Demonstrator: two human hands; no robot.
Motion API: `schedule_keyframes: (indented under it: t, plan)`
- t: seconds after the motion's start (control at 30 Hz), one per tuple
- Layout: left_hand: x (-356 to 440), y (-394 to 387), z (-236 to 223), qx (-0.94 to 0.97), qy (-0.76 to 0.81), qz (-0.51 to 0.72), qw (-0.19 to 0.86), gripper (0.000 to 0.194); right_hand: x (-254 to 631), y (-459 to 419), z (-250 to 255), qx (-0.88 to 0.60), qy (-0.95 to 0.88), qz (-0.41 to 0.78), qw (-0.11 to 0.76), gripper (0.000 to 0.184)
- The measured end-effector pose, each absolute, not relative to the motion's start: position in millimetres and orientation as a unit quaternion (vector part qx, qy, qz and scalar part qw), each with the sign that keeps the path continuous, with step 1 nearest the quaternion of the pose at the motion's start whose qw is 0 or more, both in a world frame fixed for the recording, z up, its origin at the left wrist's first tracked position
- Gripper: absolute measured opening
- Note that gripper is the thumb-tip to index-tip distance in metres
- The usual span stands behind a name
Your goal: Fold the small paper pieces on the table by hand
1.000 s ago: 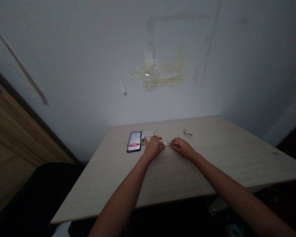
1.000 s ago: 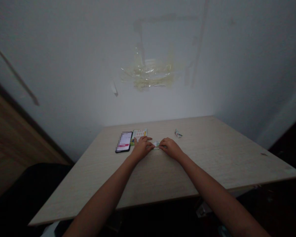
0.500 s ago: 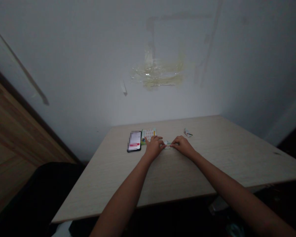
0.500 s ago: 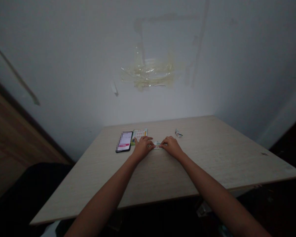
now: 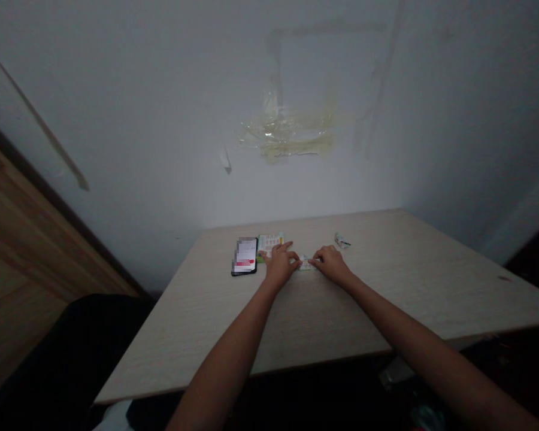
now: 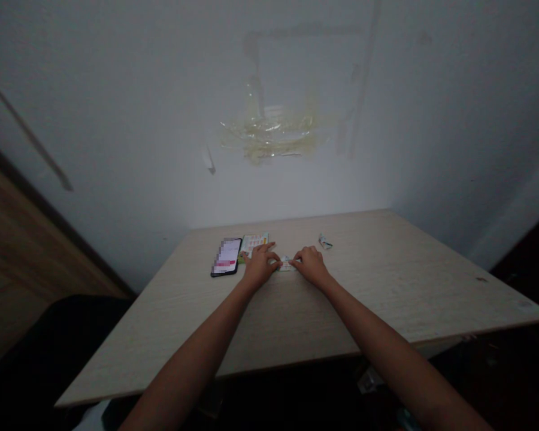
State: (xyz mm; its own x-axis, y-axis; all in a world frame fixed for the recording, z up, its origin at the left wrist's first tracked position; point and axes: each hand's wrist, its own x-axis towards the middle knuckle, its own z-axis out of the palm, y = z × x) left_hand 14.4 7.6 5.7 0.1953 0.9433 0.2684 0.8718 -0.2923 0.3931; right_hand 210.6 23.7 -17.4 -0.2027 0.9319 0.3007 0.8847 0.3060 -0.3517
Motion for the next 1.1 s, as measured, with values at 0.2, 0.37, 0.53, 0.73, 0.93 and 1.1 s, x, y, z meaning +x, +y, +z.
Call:
schedule_keyframes:
  t: [0.2,0.37,0.53,0.73,0.93,1.1]
  plan:
    - [16,7,7,0.758,0.600,0.241,0.082,0.007,206,20,-14,-0.608,-0.766,0.046,0.204,0.029]
    - [17,7,7,0.753,0.607,0.240,0.079,0.007,204,19,-12,-0.615,-0.764,0.050,0.190,0.030]
    - [16,8,7,0.752,0.613,0.228,0.082,0.008,204,18,-13,-0.610,-0.766,0.052,0.196,0.029]
    - [15,8,9,0.755,0.613,0.215,0.090,0.009,207,21,-20,-0.600,-0.766,0.048,0.227,0.025]
    - [14,9,5,0.760,0.608,0.212,0.089,0.014,210,22,-21,-0.583,-0.774,0.044,0.242,0.020]
    - [13,11,2,0.775,0.591,0.211,0.078,0.020,209,20,-20,-0.579,-0.778,0.046,0.237,0.016]
